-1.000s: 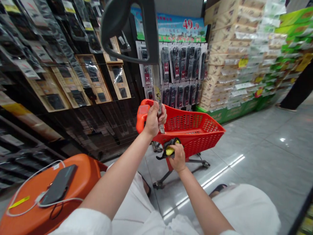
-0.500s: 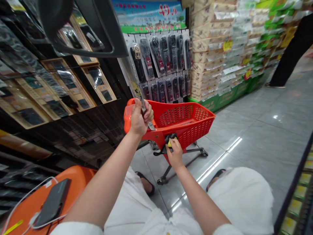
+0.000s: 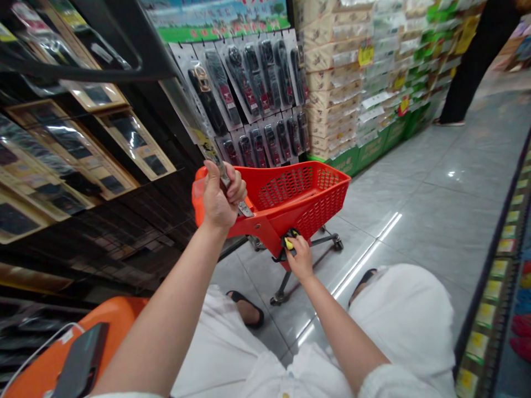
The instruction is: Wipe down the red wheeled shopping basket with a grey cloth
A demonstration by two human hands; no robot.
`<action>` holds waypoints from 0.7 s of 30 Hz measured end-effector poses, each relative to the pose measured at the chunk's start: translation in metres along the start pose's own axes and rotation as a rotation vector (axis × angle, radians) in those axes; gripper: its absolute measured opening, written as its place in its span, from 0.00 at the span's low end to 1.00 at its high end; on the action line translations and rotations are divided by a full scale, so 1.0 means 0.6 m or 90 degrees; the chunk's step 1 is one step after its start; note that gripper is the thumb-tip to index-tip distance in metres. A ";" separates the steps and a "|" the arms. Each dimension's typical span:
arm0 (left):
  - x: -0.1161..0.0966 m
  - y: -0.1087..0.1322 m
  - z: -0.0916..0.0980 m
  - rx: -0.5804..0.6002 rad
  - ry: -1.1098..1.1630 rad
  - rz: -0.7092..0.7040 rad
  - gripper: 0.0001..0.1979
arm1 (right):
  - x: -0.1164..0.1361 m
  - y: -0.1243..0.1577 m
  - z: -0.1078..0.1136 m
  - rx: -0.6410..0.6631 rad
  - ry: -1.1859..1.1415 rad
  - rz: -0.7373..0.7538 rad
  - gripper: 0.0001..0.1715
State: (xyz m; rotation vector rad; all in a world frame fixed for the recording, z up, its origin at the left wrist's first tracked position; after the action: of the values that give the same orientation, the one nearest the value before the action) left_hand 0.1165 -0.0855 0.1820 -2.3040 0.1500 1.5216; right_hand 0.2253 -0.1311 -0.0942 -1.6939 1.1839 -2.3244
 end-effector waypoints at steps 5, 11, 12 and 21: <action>0.002 -0.003 -0.003 -0.001 0.005 0.002 0.25 | 0.049 0.015 -0.004 -0.141 -0.087 0.003 0.12; 0.002 -0.007 -0.001 0.018 -0.024 -0.023 0.25 | 0.147 -0.050 -0.052 -0.169 -0.079 0.161 0.15; 0.002 -0.007 -0.001 0.018 -0.026 -0.027 0.25 | 0.139 -0.043 -0.061 -0.177 -0.060 0.157 0.16; -0.005 -0.007 -0.002 0.074 -0.048 -0.028 0.26 | -0.097 0.181 -0.099 -0.279 -0.074 -0.328 0.22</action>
State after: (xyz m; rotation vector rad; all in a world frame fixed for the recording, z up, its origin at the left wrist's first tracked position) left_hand 0.1176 -0.0822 0.1864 -2.1424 0.1622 1.5341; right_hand 0.1576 -0.1498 -0.2115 -2.5063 1.4565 -2.2771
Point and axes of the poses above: each hand's wrist, its own y-axis away from the middle knuckle, its own z-axis out of the back of the hand, x = y × z, the point moved 3 cm from there along -y, towards the middle knuckle, and after that the axes turned 13 degrees about -y, right-handed, at the moved point
